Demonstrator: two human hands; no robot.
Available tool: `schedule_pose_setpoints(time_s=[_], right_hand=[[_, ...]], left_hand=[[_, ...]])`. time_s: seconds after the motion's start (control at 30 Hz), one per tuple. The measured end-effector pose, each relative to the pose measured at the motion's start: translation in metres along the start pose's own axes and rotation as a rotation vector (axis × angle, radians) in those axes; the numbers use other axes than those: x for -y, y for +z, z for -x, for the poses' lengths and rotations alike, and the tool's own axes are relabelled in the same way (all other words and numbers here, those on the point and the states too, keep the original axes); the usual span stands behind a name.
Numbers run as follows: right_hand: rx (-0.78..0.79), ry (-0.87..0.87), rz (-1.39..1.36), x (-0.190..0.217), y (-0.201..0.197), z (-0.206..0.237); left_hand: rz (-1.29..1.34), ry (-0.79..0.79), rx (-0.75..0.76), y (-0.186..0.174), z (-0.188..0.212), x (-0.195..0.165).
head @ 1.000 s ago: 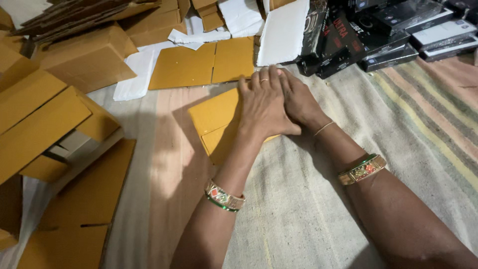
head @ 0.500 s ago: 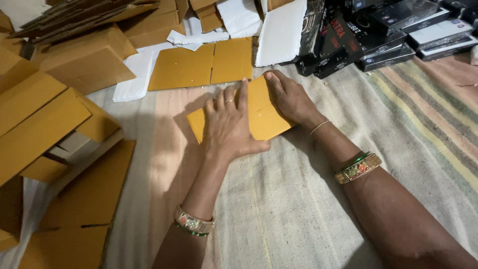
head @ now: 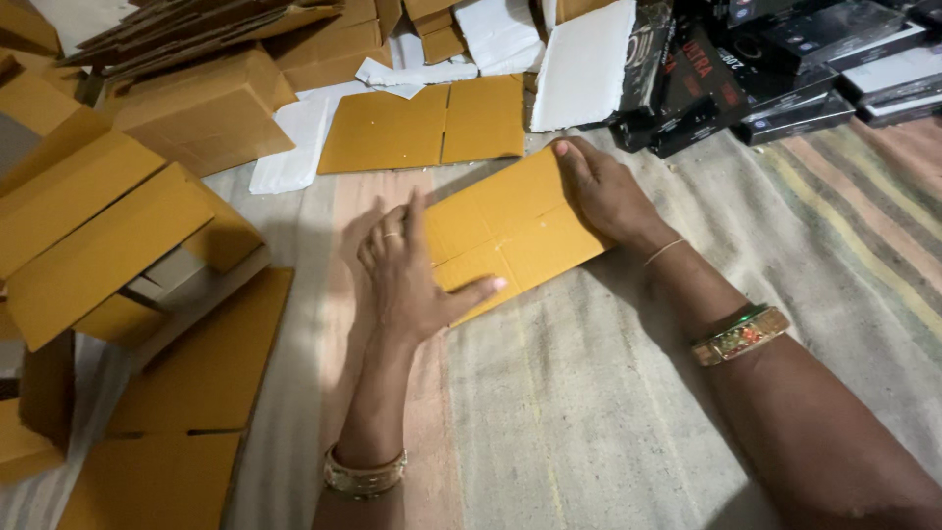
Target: The person folds flat yellow cardboard mailer boxes into open boxes on a cloth-covered floor, pressing the creases and flaps by hand, then sets folded boxes aside and picks up the next flat box to repeat the folding.
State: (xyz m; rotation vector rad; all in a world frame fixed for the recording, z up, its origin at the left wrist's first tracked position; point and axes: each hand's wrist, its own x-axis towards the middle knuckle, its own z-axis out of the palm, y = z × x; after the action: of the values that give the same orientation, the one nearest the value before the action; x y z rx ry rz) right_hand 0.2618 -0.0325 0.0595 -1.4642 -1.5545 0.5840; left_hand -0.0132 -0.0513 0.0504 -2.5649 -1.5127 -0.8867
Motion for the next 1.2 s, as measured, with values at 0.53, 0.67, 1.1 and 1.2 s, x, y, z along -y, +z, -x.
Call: schedule_pose_setpoints(time_s=[0.53, 0.67, 1.1, 1.2], right_hand=[[-0.193, -0.249, 0.479, 0.011, -0.005, 0.009], [-0.111, -0.629, 0.669, 0.035, 0.02, 0.019], [0.237, -0.651, 0.701, 0.046, 0.056, 0.02], [0.189, -0.531, 0.719, 0.023, 0.043, 0.001]], left_hand=[[1.348, -0.678, 0.181, 0.04, 0.003, 0.015], [1.358, -0.589, 0.244, 0.049, 0.0, 0.02], [1.351, -0.541, 0.276, 0.061, 0.002, 0.033], [1.322, -0.51, 0.25, 0.06, 0.001, 0.033]])
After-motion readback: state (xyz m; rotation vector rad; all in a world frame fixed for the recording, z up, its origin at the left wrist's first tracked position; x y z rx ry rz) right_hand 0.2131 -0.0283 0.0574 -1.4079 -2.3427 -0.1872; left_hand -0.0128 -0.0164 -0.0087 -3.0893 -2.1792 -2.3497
